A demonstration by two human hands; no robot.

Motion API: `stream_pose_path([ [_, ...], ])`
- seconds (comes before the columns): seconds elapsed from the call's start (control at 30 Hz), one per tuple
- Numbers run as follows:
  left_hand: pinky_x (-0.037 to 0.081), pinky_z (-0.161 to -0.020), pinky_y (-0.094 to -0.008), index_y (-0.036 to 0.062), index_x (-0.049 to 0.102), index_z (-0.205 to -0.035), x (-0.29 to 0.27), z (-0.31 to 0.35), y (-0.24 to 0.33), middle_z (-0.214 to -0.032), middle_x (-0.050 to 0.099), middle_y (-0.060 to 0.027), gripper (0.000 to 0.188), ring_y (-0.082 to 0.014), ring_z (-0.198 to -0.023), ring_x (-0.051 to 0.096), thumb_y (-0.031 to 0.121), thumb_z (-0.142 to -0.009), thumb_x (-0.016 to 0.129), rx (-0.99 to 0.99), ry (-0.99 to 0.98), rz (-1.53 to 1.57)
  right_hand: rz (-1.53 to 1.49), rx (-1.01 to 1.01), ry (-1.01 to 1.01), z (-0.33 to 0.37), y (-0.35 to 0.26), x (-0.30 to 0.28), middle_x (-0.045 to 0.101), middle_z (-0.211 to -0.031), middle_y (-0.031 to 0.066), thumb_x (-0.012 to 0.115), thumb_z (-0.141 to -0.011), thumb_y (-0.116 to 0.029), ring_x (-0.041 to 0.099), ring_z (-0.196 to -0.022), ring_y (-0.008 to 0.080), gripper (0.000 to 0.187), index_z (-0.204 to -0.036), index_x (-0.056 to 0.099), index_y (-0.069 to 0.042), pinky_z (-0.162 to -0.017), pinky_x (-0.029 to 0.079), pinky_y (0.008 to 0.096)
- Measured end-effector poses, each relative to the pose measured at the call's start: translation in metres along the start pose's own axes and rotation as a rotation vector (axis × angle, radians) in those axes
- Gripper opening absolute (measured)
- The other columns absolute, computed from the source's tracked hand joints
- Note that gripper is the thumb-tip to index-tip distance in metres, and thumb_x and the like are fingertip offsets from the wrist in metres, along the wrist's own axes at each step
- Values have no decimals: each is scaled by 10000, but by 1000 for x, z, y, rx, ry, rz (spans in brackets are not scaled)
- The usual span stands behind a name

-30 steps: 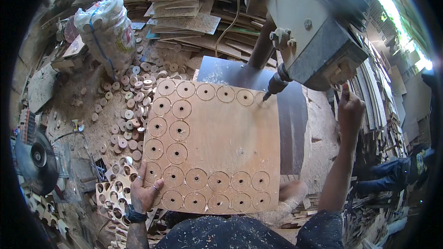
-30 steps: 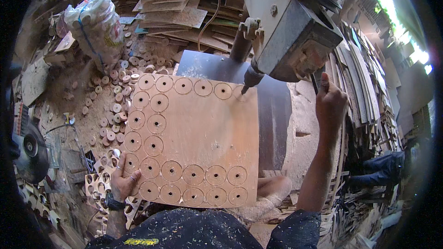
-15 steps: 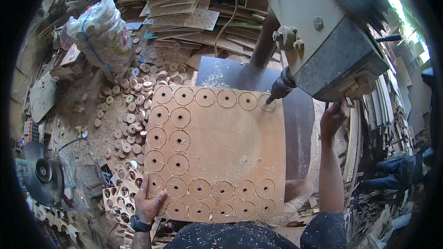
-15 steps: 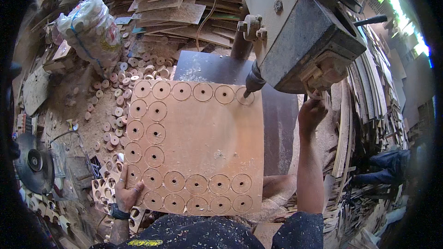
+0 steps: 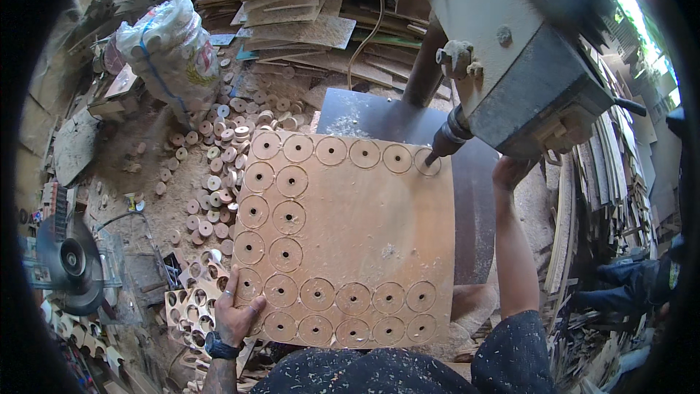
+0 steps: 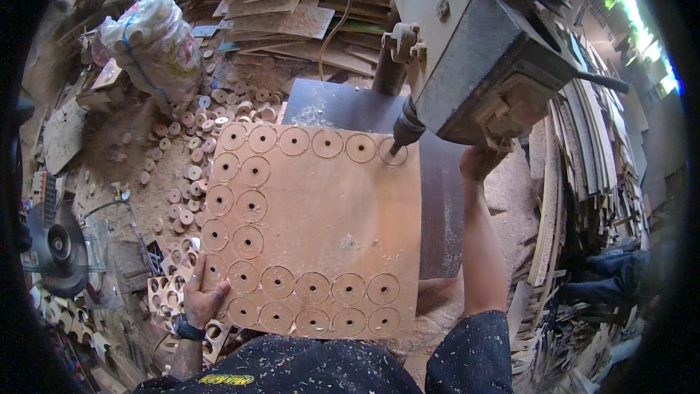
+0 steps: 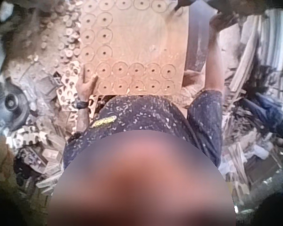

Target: The person uses a drill press to cut multiple circular holes in a rectangular wooden board. They position the board under the drill, lower the drill to cut each circle, and reposition the board repeatedly to create a grid of holes.

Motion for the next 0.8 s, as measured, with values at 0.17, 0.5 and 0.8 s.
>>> stream_pose_path([
  [0.17, 568, -933, -355, -20, 349, -1572, -1, 4, 7, -1243, 704, -247, 935, -251, -1075, 717, 289, -839, 841, -8, -8, -70, 81, -168, 35, -7, -14, 13, 629, -1289, 224, 391, -1058, -341, 552, -1185, 435, 453, -1233, 643, -9, -1061, 409, 537],
  [0.5, 544, -980, -363, -2, 367, -1568, -5, 11, 9, -1258, 693, -270, 922, -293, -1132, 710, 372, -858, 822, -36, -34, -123, -109, 417, -637, -68, -61, -122, 650, -638, 129, 383, -1007, -738, 664, -638, 240, 816, -969, 744, -7, -623, 481, 410],
  [0.8, 518, -1024, -362, 10, 207, -1624, -13, 18, -4, -1441, 572, -263, 1020, -291, -1252, 632, 330, -876, 820, 131, 23, -81, -338, 59, -265, -329, -116, -132, 720, -807, 108, 703, -948, -267, 662, -616, 138, 301, -1117, 714, -18, -628, 540, 312],
])
Point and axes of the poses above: each hand's wrist, its own z-axis away from the middle knuckle, its own x-axis out of the palm, y = z × x, the point moved 4 cm from there along -z, towards the middle knuckle
